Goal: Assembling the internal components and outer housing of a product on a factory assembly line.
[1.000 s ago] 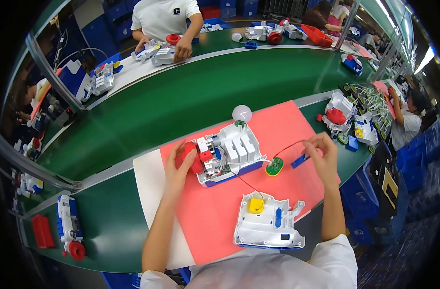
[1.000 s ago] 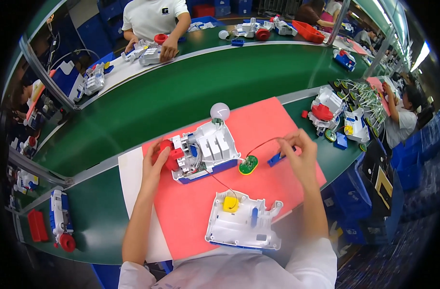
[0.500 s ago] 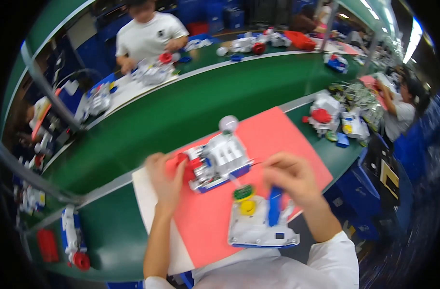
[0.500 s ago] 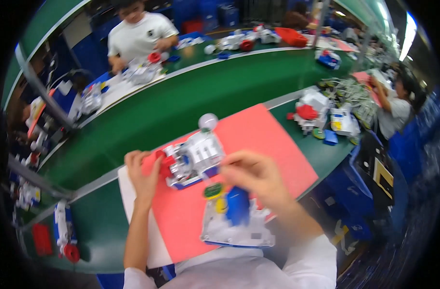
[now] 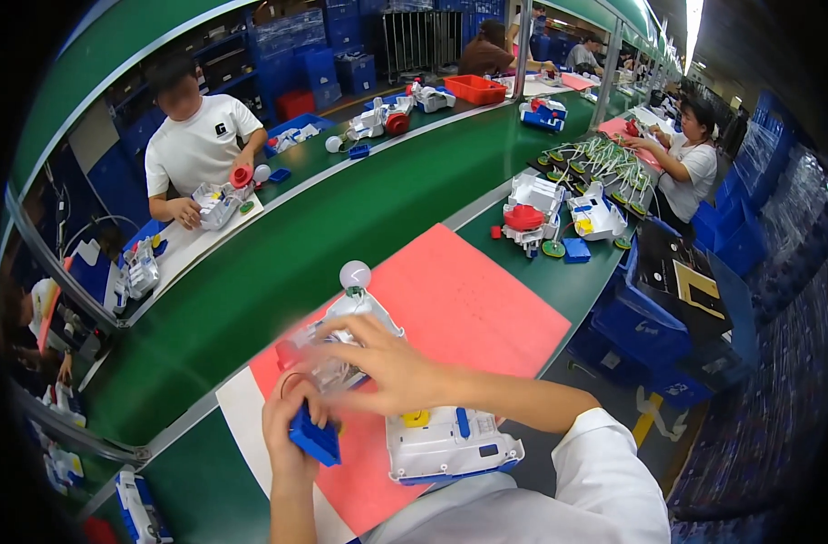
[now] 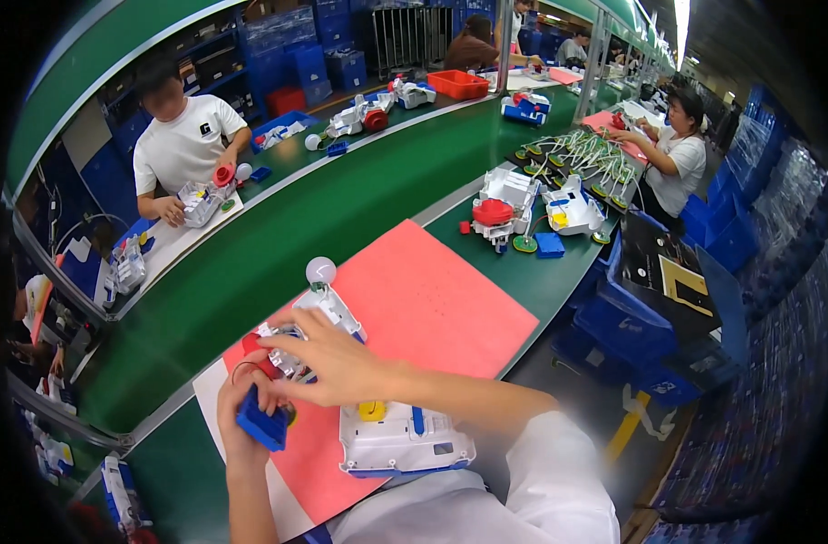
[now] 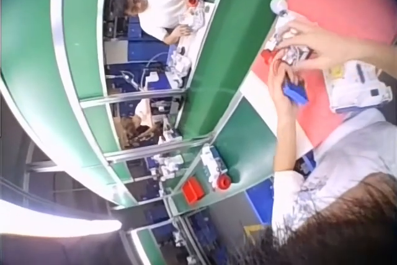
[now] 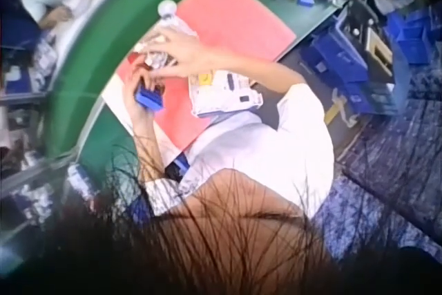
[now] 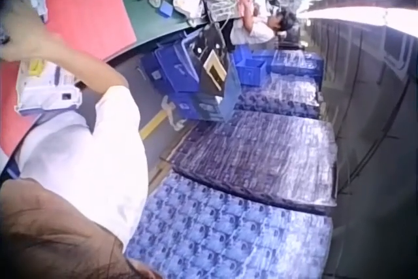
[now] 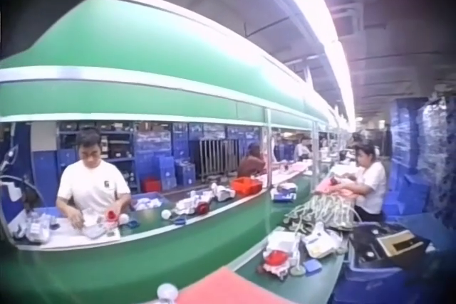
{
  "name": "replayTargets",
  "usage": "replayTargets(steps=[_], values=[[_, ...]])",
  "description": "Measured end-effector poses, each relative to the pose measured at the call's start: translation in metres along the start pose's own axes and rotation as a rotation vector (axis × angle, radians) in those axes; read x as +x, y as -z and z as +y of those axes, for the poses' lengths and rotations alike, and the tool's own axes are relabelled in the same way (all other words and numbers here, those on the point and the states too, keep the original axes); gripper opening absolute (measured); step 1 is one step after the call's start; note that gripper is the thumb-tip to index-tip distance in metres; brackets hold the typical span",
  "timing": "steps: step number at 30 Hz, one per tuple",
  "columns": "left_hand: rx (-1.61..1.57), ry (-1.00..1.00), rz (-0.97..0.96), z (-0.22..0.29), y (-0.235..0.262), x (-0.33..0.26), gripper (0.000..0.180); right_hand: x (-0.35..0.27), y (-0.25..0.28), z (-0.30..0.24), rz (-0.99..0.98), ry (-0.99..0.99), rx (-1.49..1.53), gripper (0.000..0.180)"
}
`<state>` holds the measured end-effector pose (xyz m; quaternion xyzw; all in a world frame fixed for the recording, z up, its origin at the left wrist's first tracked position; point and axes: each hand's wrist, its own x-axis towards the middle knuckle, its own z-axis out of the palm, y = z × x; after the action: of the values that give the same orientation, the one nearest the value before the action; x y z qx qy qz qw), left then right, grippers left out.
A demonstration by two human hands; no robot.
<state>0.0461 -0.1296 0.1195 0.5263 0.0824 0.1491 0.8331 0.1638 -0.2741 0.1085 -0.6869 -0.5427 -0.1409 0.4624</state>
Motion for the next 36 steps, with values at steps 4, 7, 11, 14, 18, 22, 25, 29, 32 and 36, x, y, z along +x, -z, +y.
replayTargets(steps=[4,7,11,14,18,22,25,29,32,36], values=[[0.018,0.001,-0.143,0.010,0.003,0.023,0.036,-0.015,-0.023,0.020,-0.402,-0.249,0.490,0.054],[-0.108,0.104,-0.198,0.021,0.000,0.032,0.030,-0.015,-0.027,0.020,-0.375,-0.175,0.574,0.050],[0.070,0.105,-0.241,0.033,0.002,0.050,0.028,-0.011,-0.022,0.018,-0.392,-0.359,0.723,0.039],[0.303,0.068,-0.316,0.037,-0.005,0.069,0.027,-0.014,0.005,0.035,-0.247,-0.509,0.575,0.025],[0.473,0.009,-0.238,0.048,-0.005,0.077,0.029,-0.011,0.037,0.072,-0.140,-0.451,0.445,0.018],[1.044,-0.328,-0.101,0.023,0.002,0.070,0.018,-0.010,0.054,0.098,-0.270,-0.404,0.475,0.023],[1.388,-0.295,-0.216,0.018,-0.002,0.057,0.020,-0.010,0.062,0.120,-0.335,-0.596,0.567,0.034],[1.844,-0.422,-0.134,-0.019,0.013,0.038,0.030,-0.017,0.055,0.145,-0.254,-0.669,0.670,0.034],[1.916,-0.518,-0.108,-0.031,0.008,0.015,0.029,-0.029,0.058,0.168,-0.356,-0.641,0.947,0.040],[1.945,-0.480,-0.114,-0.038,0.014,0.003,0.025,-0.042,0.063,0.177,-0.368,-0.602,1.173,0.045]])
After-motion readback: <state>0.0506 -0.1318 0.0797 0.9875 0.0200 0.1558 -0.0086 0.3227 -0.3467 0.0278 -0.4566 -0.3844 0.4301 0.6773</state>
